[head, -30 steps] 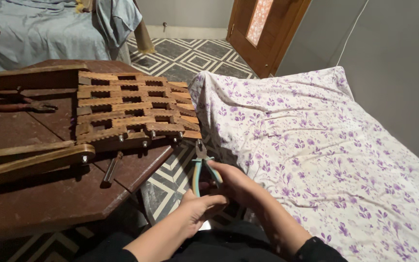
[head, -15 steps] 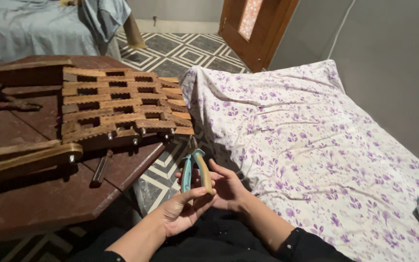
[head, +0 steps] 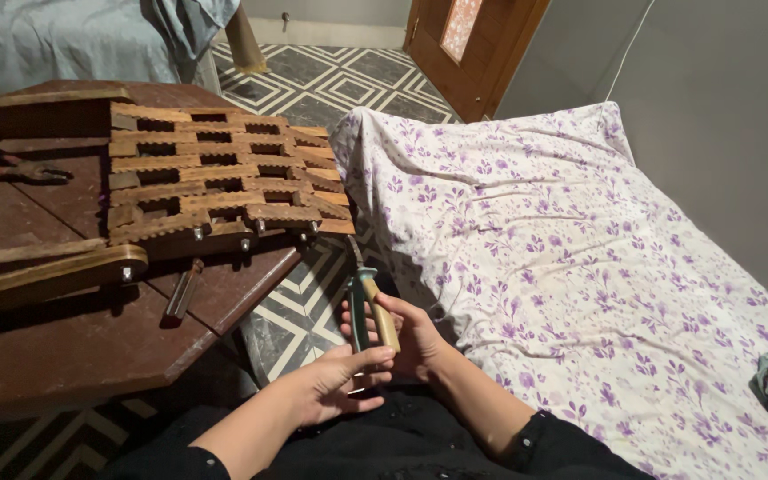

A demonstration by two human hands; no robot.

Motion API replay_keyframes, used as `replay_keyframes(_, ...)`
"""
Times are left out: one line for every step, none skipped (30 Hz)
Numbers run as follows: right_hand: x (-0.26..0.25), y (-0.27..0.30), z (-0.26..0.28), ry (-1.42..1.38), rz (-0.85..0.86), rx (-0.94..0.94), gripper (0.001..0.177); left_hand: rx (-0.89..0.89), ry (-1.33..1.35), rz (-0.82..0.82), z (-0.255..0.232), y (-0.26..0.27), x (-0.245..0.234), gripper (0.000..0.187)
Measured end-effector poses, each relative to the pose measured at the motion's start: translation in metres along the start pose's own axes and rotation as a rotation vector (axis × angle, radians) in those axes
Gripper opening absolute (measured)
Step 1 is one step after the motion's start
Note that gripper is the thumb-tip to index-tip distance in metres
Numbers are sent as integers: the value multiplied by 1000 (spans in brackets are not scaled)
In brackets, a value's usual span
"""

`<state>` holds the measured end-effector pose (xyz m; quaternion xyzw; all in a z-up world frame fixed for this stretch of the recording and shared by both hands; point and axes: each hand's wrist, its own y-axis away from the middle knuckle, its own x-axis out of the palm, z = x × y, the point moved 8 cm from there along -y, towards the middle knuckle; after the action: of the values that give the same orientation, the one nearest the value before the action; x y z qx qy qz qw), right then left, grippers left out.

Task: The person uses pliers to remove metal fasteners from a wooden chair frame, detaching the woven seat from the legs. The chair is handled on a bed and then placed on a table to continue the disassembly.

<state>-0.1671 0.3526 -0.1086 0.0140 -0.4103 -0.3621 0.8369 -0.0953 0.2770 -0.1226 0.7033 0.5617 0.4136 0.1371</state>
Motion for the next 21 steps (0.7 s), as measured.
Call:
replay_keyframes(-6, -1, -2, 32, -33, 10, 65, -3, -31, -30, 0, 2, -1, 53)
replay_keyframes(-12, -2, -3, 64, -67, 19, 62, -7, -61, -60, 0, 2, -2, 52)
replay_keyframes(-16, -4, -4, 97, -98, 29, 58, -9, -92, -92, -1, 3, -5, 52)
replay_keyframes(-20, -5, -3, 127, -127, 21, 56, 18, -121, -97, -4, 3, -5, 54)
replay_keyframes(-23, -5, -2, 159, -155, 15, 53, 45, -148, -101, -6, 3, -5, 55)
replay_keyframes(-24, -6, -1, 190, -183, 9, 51, 72, -176, -106, -7, 2, -6, 57)
replay_keyframes(-24, -6, 4, 242, -204, -28, 51, 81, -185, -113, -6, 0, -8, 56)
replay_keyframes(-21, -6, 9, 294, -225, -65, 52, 89, -193, -119, -5, -3, -10, 56)
replay_keyframes(-17, -4, 15, 344, -248, -103, 53, 97, -205, -124, -3, -6, -11, 56)
replay_keyframes(-16, 0, 23, 483, -345, -135, 56, 127, -147, -87, -3, -9, -10, 53)
replay_keyframes(-13, 5, 31, 620, -447, -166, 58, 154, -90, -48, -2, -12, -8, 50)
replay_keyframes(-8, 11, 40, 757, -549, -196, 61, 180, -33, -9, -1, -16, -6, 47)
replay_keyframes(-1, 15, 44, 867, -609, -172, 61, 173, 34, 5, 2, -20, -6, 46)
replay_keyframes(7, 20, 48, 978, -668, -146, 61, 166, 102, 19, 5, -24, -5, 45)
replay_keyframes(15, 25, 54, 1093, -724, -122, 62, 165, 171, 32, 5, -27, -4, 45)
replay_keyframes(25, 30, 58, 1116, -750, -151, 62, 165, 196, 46, 4, -30, -4, 48)
replay_keyframes(34, 36, 61, 1143, -774, -176, 62, 165, 226, 59, 4, -32, -3, 50)
replay_keyframes(42, 41, 65, 1169, -798, -201, 62, 165, 255, 73, 4, -33, -2, 52)
replay_keyframes(48, 44, 67, 1182, -808, -192, 63, 161, 269, 89, 4, -34, -1, 53)
replay_keyframes(52, 46, 69, 1194, -818, -183, 63, 157, 283, 105, 3, -35, 0, 53)
replay_keyframes(54, 47, 70, 1202, -830, -175, 64, 151, 293, 120, 3, -35, 0, 53)
